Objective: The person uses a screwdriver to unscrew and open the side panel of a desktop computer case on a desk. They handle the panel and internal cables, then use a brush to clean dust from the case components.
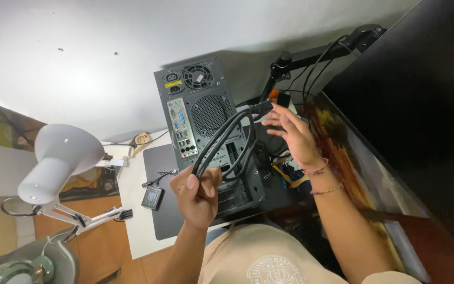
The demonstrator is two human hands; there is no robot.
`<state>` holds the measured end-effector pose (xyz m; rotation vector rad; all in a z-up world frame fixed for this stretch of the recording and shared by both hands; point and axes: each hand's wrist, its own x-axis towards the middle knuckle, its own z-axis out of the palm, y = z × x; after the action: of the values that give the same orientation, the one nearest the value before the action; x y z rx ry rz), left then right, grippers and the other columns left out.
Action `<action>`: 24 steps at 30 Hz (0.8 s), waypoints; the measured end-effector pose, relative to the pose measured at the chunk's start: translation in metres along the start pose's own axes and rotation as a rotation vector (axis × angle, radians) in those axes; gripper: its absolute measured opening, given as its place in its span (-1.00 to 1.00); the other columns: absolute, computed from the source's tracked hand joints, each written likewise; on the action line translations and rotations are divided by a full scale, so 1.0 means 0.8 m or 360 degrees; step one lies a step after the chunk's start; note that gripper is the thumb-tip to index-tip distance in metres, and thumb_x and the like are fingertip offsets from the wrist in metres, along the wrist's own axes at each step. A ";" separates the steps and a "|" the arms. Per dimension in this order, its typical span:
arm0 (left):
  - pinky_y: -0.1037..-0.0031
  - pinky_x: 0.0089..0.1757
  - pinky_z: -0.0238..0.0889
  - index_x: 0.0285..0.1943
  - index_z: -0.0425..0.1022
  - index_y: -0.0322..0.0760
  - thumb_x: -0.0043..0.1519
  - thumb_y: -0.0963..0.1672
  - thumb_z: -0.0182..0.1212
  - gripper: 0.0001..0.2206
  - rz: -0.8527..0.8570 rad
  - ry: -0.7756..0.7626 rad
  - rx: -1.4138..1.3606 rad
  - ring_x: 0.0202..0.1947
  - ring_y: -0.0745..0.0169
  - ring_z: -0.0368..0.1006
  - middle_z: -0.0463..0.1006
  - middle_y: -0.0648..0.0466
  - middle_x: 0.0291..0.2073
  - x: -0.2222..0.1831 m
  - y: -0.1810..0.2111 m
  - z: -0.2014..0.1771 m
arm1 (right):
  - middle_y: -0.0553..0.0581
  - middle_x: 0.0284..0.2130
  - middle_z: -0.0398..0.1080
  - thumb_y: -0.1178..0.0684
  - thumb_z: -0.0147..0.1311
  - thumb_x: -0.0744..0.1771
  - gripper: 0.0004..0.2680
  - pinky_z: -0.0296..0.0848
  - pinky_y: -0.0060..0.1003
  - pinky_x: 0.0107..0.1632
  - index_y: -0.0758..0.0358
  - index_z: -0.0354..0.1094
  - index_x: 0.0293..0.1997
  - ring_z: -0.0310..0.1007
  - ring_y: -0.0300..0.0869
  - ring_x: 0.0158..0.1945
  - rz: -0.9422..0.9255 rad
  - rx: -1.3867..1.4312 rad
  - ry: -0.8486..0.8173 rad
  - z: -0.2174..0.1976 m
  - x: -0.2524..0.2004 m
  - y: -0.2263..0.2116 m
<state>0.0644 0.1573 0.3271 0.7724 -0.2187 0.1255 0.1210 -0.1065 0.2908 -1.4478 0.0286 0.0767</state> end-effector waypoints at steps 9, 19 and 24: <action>0.42 -0.47 0.16 -0.42 0.46 -0.45 0.29 0.02 0.07 -0.59 0.0012 -0.0071 0.0899 -0.62 0.22 0.34 0.45 0.03 -0.65 -0.007 -0.059 0.061 | 0.21 -0.13 0.46 -0.28 -0.23 0.51 -0.54 0.42 -0.19 -0.05 0.39 0.24 0.34 0.44 -0.13 -0.09 0.0018 0.0815 -0.0502 -0.042 -0.002 -0.060; 0.40 -0.10 0.10 -0.10 0.35 -0.38 0.40 0.02 -0.01 -0.67 -0.0001 -0.0549 0.1635 -0.22 0.12 0.19 0.30 -0.02 -0.27 0.019 -0.082 0.110 | 0.16 -0.05 0.43 0.05 0.09 0.45 -0.75 0.45 -0.26 0.08 0.25 0.23 0.27 0.41 -0.21 -0.01 -0.0164 0.0714 -0.0310 -0.084 0.005 -0.103; 0.39 0.10 0.19 0.20 0.35 -0.38 0.51 -0.03 -0.20 -0.66 -0.0268 -0.0221 0.1553 0.01 0.13 0.37 0.44 0.00 -0.02 0.028 -0.116 0.109 | 0.18 0.01 0.45 0.29 0.10 0.42 -0.79 0.50 -0.32 0.18 0.37 0.28 0.19 0.48 -0.24 0.00 -0.0621 -0.0016 -0.0379 -0.091 -0.017 -0.107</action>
<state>0.0912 0.0310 0.3306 1.7695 -0.2192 0.0093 0.1154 -0.1898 0.3671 -1.4225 -0.4483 -0.0714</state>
